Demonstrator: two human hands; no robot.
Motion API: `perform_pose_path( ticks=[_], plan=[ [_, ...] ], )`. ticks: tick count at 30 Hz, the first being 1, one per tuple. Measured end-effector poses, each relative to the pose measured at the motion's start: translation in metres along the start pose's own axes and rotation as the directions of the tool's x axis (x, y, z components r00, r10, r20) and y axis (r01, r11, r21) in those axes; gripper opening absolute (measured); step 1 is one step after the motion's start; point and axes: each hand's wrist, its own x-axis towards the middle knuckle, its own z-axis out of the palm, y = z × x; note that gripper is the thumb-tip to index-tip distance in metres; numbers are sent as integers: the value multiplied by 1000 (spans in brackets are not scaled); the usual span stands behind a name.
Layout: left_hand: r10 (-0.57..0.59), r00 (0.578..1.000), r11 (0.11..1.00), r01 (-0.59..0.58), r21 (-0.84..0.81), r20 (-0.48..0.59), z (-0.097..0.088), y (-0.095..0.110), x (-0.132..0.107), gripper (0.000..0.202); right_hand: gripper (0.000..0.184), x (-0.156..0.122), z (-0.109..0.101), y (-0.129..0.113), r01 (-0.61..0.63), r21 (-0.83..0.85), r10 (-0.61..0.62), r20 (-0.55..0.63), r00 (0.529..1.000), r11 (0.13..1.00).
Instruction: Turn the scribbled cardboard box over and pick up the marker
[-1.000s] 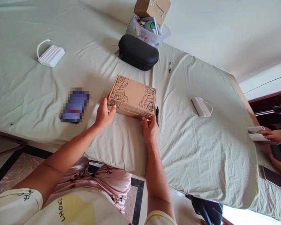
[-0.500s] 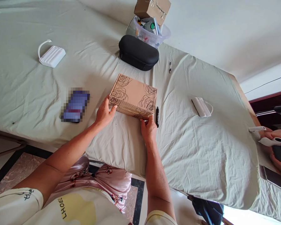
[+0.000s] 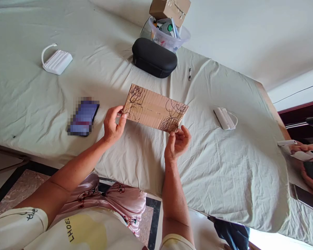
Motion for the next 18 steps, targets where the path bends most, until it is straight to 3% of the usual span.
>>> perform_pose_path(
  ticks=[7,18],
  plan=[
    [48,997,998,-50,-32,-56,-6,3,3,45,25,-3,0,-3,51,29,-52,33,998,998],
    [137,990,989,-139,47,31,0,-1,-3,44,30,-7,1,-12,63,-17,-61,80,995,998]
  ],
)
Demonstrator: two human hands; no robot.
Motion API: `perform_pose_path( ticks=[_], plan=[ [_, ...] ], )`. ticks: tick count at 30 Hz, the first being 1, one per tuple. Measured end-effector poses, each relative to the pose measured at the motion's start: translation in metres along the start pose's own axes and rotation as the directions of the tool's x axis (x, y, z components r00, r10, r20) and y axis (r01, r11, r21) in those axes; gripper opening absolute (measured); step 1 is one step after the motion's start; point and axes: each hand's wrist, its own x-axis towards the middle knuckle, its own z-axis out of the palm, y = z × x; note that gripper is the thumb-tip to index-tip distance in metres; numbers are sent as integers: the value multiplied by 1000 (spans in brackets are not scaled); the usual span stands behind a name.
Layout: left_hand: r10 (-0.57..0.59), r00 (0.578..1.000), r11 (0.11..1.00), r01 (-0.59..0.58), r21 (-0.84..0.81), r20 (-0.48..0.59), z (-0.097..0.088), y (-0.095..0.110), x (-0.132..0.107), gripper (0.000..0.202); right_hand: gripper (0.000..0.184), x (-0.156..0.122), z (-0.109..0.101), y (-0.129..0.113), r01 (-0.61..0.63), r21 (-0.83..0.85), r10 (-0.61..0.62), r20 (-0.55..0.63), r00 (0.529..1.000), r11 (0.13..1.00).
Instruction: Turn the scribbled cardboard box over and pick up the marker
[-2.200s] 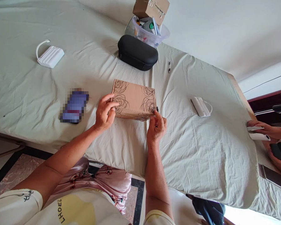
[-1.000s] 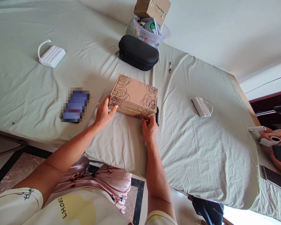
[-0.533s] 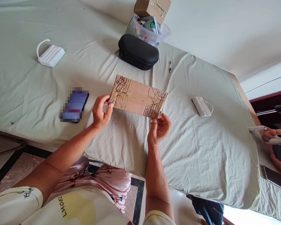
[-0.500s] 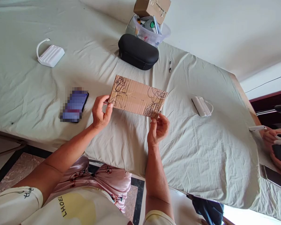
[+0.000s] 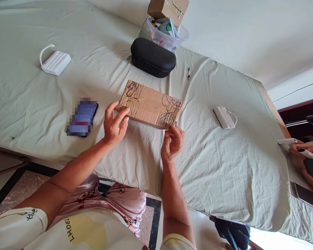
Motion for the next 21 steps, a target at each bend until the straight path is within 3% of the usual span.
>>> perform_pose_path(
  ticks=[6,14,21],
  plan=[
    [24,999,1000,-24,1,39,6,0,0,48,56,0,3,7,-66,18,63,124,990,998],
    [7,1000,1000,-7,-7,-9,-4,8,2,44,35,1,0,14,80,-29,-81,-37,996,996],
    [55,998,986,-53,160,-7,-1,12,1,44,51,0,0,11,77,-225,-67,52,996,971]
  ],
)
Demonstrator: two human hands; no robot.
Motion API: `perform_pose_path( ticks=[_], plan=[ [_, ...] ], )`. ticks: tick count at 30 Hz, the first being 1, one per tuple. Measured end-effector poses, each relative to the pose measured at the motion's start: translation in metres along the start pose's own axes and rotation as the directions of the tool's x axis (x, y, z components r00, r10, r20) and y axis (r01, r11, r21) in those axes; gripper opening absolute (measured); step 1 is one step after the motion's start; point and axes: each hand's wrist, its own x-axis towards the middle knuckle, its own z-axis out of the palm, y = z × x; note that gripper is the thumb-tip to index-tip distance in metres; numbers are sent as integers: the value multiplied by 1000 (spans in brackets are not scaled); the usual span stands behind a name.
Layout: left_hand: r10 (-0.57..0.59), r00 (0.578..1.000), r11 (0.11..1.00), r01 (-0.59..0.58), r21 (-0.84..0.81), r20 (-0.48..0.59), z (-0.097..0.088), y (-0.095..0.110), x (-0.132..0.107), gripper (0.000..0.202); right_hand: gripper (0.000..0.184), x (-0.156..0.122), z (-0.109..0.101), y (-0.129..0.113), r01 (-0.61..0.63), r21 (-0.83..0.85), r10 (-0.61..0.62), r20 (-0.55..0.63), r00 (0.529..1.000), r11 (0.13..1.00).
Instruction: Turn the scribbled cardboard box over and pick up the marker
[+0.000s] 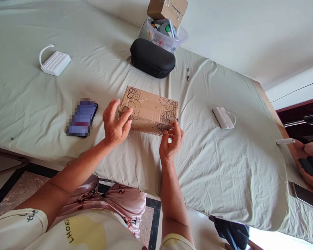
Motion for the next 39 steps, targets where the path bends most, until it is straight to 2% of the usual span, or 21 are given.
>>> perform_pose_path(
  ticks=[3,9,15,20,27,31,35,39],
  plan=[
    [42,999,999,-42,2,14,0,5,0,39,49,2,-3,-7,117,-171,-119,-6,993,978],
    [80,993,997,-81,8,87,0,20,-2,43,40,0,-2,-29,279,-458,-288,50,956,844],
    [105,979,994,-107,4,174,3,32,-5,50,55,-11,13,-41,381,-478,-318,210,925,791],
    [132,975,990,-138,20,178,8,42,-10,47,61,-16,22,-48,414,-471,-345,229,910,779],
    [133,972,990,-141,27,194,5,38,-8,53,51,-7,13,-36,368,-442,-344,137,929,818],
    [139,974,989,-146,29,180,5,37,-8,54,52,0,3,-22,238,-375,-229,70,971,896],
    [104,971,995,-103,-17,215,6,35,-6,53,67,-2,4,-14,92,-231,-77,74,994,969],
    [90,968,996,-85,-30,233,5,29,-5,53,83,-9,11,-9,-17,-86,29,143,989,996]
  ],
)
